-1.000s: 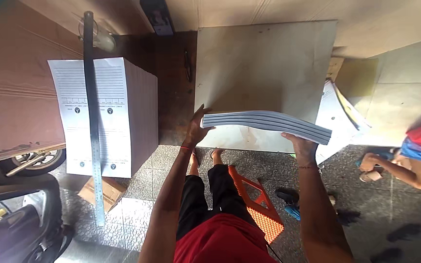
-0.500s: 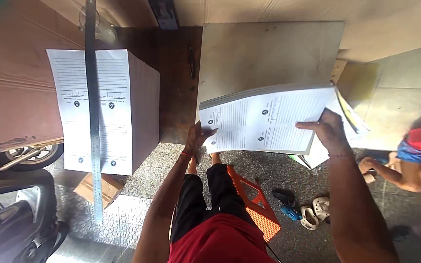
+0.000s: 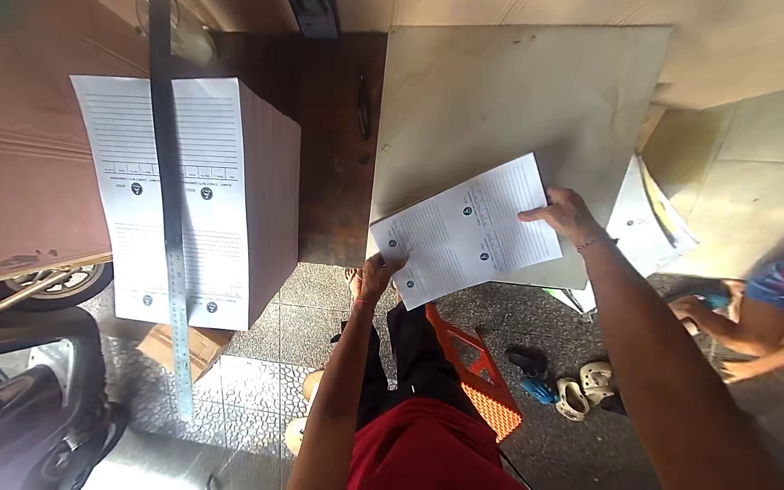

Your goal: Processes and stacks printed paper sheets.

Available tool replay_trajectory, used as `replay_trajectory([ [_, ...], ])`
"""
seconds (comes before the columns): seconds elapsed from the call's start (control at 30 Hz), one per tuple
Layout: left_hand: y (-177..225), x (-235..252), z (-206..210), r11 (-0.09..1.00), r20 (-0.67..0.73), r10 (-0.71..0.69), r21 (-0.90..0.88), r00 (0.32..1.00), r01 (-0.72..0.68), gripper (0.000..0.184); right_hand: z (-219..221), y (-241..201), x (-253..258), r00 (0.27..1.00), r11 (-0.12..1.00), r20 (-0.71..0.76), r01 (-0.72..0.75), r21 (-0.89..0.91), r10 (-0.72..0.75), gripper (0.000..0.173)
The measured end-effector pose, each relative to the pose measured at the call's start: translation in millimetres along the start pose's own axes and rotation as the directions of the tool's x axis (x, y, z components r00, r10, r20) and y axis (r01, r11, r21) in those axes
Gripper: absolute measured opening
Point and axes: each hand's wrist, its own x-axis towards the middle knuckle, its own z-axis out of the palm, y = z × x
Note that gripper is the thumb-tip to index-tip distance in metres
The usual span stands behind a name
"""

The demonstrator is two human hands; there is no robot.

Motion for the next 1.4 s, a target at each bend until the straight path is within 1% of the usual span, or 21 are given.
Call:
replay_trajectory([
  [0.13, -4.1, 2.0, 1.6, 1.000, -0.012, 0.006, 0.006, 1.000, -0.006, 0.027, 4.6, 3.6, -0.6, 0.998, 0.999, -0.062, 0.025, -0.020, -0.026, 0.045],
  [0.23, 0.7, 1.2, 1.6, 1.000, -0.025, -0.005, 0.030, 1.000, 0.006, 0.027, 10.6, 5.8, -5.4, 0.989, 0.997, -0.126, 0.074, -0.014, -0.075, 0.056],
  [0.3, 8.6, -2.1, 2.5, 0.999, -0.037, -0.022, 0.039, 0.999, 0.024, 0.027, 18.5, 0.9, -14.6, 0.965, 0.982, -0.219, 0.113, -0.154, -0.145, 0.072],
  [0.33, 11.5, -3.7, 3.2, 0.999, -0.040, -0.033, 0.042, 0.999, 0.035, 0.027, 25.5, -6.1, -25.1, 0.942, 0.959, -0.268, 0.133, -0.252, -0.201, 0.076],
  [0.37, 13.7, -5.3, 3.4, 0.998, -0.045, -0.043, 0.049, 0.998, 0.045, 0.028, 36.7, -14.8, -38.3, 0.916, 0.930, -0.305, 0.156, -0.333, -0.262, 0.075],
  [0.4, 16.4, -7.1, 3.2, 0.997, -0.045, -0.052, 0.057, 0.998, 0.054, 0.028, 52.5, -23.1, -50.8, 0.887, 0.907, -0.331, 0.189, -0.376, -0.322, 0.070],
  [0.47, 18.0, -9.2, 2.2, 0.996, -0.034, -0.045, 0.070, 0.998, 0.047, 0.028, 97.6, -35.7, -70.9, 0.850, 0.880, -0.324, 0.283, -0.382, -0.415, 0.064],
  [0.53, 17.3, -10.3, 1.4, 0.996, -0.024, -0.029, 0.081, 0.999, 0.031, 0.028, 153.4, -44.3, -87.2, 0.805, 0.828, -0.254, 0.442, -0.344, -0.535, 0.061],
  [0.6, 20.2, -11.5, 0.1, 0.992, -0.020, -0.011, 0.129, 1.000, 0.014, 0.027, 206.5, -46.5, -92.4, 0.717, 0.732, -0.179, 0.614, -0.295, -0.674, 0.058],
  [0.63, 21.6, -13.8, -0.7, 0.985, -0.021, 0.005, 0.170, 1.000, -0.001, 0.024, 227.9, -47.0, -93.4, 0.687, 0.696, -0.141, 0.669, -0.262, -0.713, 0.056],
  [0.7, 22.6, -17.1, -2.2, 0.971, -0.020, 0.032, 0.238, 0.999, -0.026, 0.021, 259.8, -43.2, -89.7, 0.638, 0.646, -0.107, 0.741, -0.183, -0.762, 0.055],
  [0.77, 24.0, -18.4, -2.9, 0.960, -0.025, 0.046, 0.278, 0.999, -0.037, 0.018, 275.9, -35.3, -82.1, 0.610, 0.621, -0.116, 0.764, -0.174, -0.784, 0.064],
  [0.8, 25.3, -17.9, -3.5, 0.959, -0.026, 0.041, 0.283, 0.999, -0.032, 0.017, 277.7, -33.8, -78.6, 0.597, 0.610, -0.126, 0.769, -0.191, -0.792, 0.065],
  [0.87, 26.1, -16.1, -3.8, 0.963, -0.025, 0.018, 0.269, 1.000, -0.011, 0.016, 275.4, -31.1, -74.5, 0.585, 0.595, -0.121, 0.766, -0.244, -0.802, 0.063],
  [0.93, 25.4, -11.4, -2.0, 0.976, -0.022, -0.003, 0.217, 1.000, 0.007, 0.015, 266.8, -27.1, -68.4, 0.594, 0.594, -0.107, 0.741, -0.311, -0.797, 0.061],
  [1.0, 23.0, -8.6, -0.4, 0.986, -0.018, -0.027, 0.164, 0.999, 0.030, 0.020, 251.6, -23.7, -58.5, 0.626, 0.596, -0.090, 0.674, -0.435, -0.774, 0.055],
  [1.07, 19.6, -6.8, 0.8, 0.991, -0.019, -0.035, 0.128, 0.999, 0.037, 0.027, 232.4, -16.9, -46.1, 0.668, 0.595, -0.068, 0.607, -0.528, -0.741, 0.057],
  [1.13, 18.6, -7.2, 1.5, 0.994, -0.018, -0.036, 0.100, 0.999, 0.038, 0.030, 208.3, -10.5, -31.2, 0.702, 0.607, -0.074, 0.553, -0.570, -0.708, 0.057],
  [1.23, 17.8, -6.7, 1.9, 0.996, -0.018, -0.035, 0.081, 0.999, 0.037, 0.030, 160.8, -0.7, -4.3, 0.760, 0.677, -0.168, 0.428, -0.599, -0.628, 0.059],
  [1.33, 20.9, -6.5, 2.0, 0.994, -0.025, -0.042, 0.103, 0.999, 0.044, 0.029, 105.8, 11.8, 15.0, 0.823, 0.791, -0.302, 0.258, -0.555, -0.481, 0.065],
  [1.4, 20.6, -6.9, 2.1, 0.994, -0.025, -0.055, 0.097, 0.998, 0.057, 0.030, 71.6, 13.5, 12.5, 0.864, 0.872, -0.388, 0.111, -0.477, -0.322, 0.069],
])
